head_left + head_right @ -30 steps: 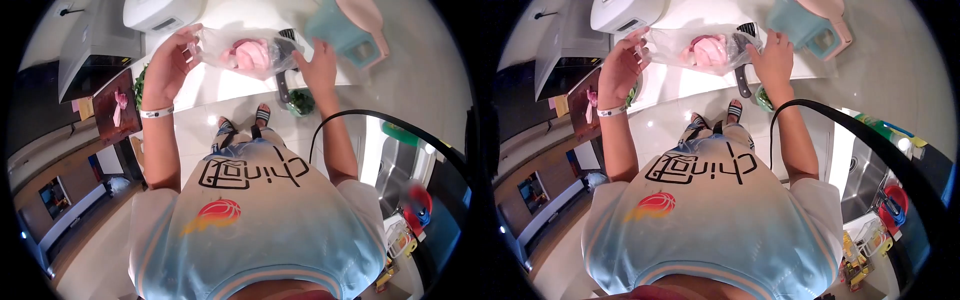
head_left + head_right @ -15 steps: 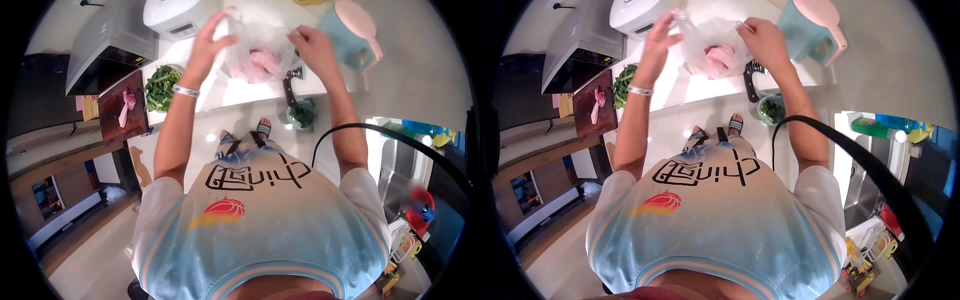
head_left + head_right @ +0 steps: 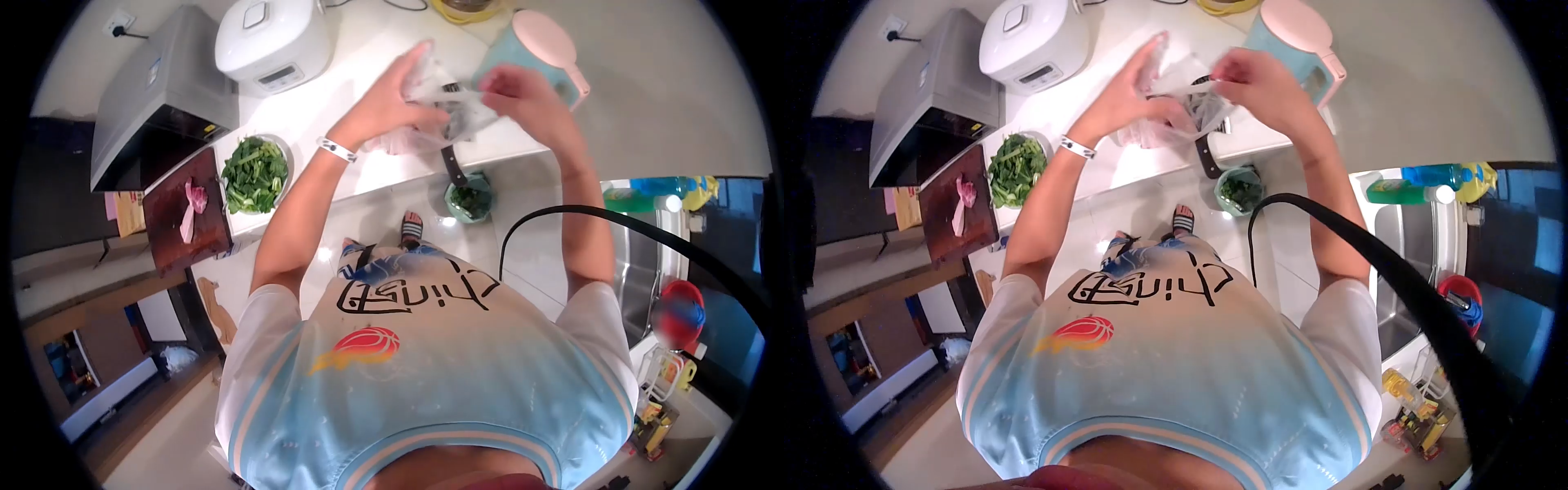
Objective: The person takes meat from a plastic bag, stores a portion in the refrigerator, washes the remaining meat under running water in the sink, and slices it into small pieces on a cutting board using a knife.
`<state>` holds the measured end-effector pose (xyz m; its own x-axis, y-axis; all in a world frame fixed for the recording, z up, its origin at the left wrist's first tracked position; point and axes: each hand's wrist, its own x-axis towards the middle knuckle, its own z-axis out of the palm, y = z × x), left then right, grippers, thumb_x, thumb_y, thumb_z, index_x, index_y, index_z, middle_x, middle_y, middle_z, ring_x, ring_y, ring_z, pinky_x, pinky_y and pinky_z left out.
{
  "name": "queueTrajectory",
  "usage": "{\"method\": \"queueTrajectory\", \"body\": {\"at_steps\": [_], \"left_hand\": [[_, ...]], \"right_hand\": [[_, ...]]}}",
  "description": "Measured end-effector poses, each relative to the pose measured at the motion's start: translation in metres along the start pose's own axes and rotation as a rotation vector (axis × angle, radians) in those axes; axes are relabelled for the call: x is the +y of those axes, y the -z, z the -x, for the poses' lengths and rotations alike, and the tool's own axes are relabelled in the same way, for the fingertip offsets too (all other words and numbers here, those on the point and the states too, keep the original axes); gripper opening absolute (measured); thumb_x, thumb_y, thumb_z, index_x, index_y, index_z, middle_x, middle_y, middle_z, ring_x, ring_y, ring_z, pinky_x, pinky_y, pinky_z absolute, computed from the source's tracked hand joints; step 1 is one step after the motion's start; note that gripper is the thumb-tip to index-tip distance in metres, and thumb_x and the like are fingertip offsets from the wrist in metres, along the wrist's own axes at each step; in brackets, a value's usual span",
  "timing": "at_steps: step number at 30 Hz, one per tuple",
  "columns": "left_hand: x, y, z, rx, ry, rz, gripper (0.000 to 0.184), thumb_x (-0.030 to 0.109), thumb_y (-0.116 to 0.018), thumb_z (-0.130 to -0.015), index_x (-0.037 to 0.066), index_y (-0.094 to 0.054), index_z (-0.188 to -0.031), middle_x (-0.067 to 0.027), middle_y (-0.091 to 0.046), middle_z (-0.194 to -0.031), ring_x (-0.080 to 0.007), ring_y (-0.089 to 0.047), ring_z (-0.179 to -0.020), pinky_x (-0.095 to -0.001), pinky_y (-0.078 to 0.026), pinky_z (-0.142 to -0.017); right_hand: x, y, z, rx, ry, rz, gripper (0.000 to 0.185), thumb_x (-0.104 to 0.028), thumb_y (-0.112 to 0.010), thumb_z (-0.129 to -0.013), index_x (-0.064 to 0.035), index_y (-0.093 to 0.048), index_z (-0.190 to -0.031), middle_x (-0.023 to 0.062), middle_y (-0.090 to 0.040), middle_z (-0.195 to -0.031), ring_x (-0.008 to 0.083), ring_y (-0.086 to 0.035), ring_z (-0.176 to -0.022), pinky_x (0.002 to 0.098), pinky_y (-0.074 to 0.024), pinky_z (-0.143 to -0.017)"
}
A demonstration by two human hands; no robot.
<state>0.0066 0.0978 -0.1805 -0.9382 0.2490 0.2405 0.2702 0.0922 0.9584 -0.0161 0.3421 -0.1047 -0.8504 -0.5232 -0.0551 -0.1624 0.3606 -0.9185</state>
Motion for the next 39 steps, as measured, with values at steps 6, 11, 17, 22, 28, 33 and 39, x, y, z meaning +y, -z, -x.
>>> {"method": "queueTrajectory", "body": {"at_steps": [6,11,17,22,28,33,39], "left_hand": [[0.007,-0.028,-0.018,-0.146,0.296,-0.059,0.045,0.02,-0.067,-0.09,0.002,-0.054,-0.129,-0.0053,-0.065,-0.107,-0.0111,-0.061,-0.089,-0.0272,-0.053,-0.075],[0.002,-0.006,-0.013,-0.094,0.256,0.058,0.037,0.033,-0.047,-0.101,0.003,-0.065,-0.114,-0.0008,-0.063,-0.096,-0.0072,-0.054,-0.077,-0.0248,-0.048,-0.068],[0.001,0.008,-0.016,-0.091,0.296,0.003,0.041,0.04,-0.045,-0.101,0.004,-0.064,-0.11,0.0024,-0.055,-0.082,-0.0071,-0.048,-0.07,-0.0213,-0.042,-0.066],[0.0,0.001,-0.013,0.029,0.436,0.063,0.038,0.038,-0.046,-0.1,0.005,-0.063,-0.11,0.0021,-0.053,-0.08,-0.0075,-0.05,-0.075,-0.0225,-0.043,-0.07],[0.003,0.012,-0.018,0.071,0.575,0.328,0.033,0.028,-0.051,-0.097,0.0,-0.065,-0.108,-0.0034,-0.061,-0.087,-0.0102,-0.053,-0.077,-0.0238,-0.045,-0.073],[0.002,0.029,-0.024,-0.051,0.576,0.115,0.025,0.017,-0.065,-0.085,-0.003,-0.067,-0.101,-0.005,-0.064,-0.088,-0.0122,-0.056,-0.081,-0.0247,-0.047,-0.075],[0.008,0.04,-0.021,-0.261,0.367,-0.26,0.024,0.007,-0.068,-0.075,0.001,-0.066,-0.099,-0.0045,-0.064,-0.086,-0.0135,-0.057,-0.079,-0.0275,-0.049,-0.073]], "right_hand": [[-0.046,-0.013,-0.046,-0.146,0.139,0.129,0.012,-0.005,-0.062,-0.088,-0.0017,-0.062,-0.1,0.001,-0.062,-0.089,0.0099,-0.059,-0.085,0.0242,-0.0485,-0.076],[0.02,-0.033,-0.052,0.034,0.168,-0.038,0.019,-0.009,-0.061,-0.088,0.0,-0.064,-0.105,0.0052,-0.066,-0.092,0.0136,-0.061,-0.084,0.0275,-0.05,-0.076],[0.038,-0.047,-0.047,0.061,0.058,-0.335,0.019,-0.013,-0.066,-0.087,-0.0011,-0.068,-0.102,0.0047,-0.069,-0.089,0.0084,-0.06,-0.076,0.0238,-0.0493,-0.066],[0.054,-0.059,-0.055,0.216,0.122,-0.087,0.014,-0.012,-0.064,-0.089,0.0002,-0.066,-0.096,0.0073,-0.067,-0.083,0.013,-0.061,-0.072,0.0276,-0.0486,-0.064],[0.043,-0.084,-0.039,0.369,0.529,0.249,0.01,-0.007,-0.062,-0.085,-0.0014,-0.066,-0.093,0.0118,-0.063,-0.086,0.0267,-0.06,-0.075,0.0345,-0.0486,-0.069],[0.062,-0.101,-0.046,0.252,0.735,0.422,0.016,-0.004,-0.063,-0.08,-0.0031,-0.066,-0.096,0.0097,-0.064,-0.091,0.0291,-0.059,-0.082,0.0359,-0.0496,-0.074],[0.071,-0.103,-0.056,0.493,0.374,-0.117,0.016,-0.006,-0.057,-0.088,-0.0014,-0.066,-0.099,0.007,-0.068,-0.092,0.0181,-0.061,-0.08,0.0297,-0.0492,-0.075]]}}
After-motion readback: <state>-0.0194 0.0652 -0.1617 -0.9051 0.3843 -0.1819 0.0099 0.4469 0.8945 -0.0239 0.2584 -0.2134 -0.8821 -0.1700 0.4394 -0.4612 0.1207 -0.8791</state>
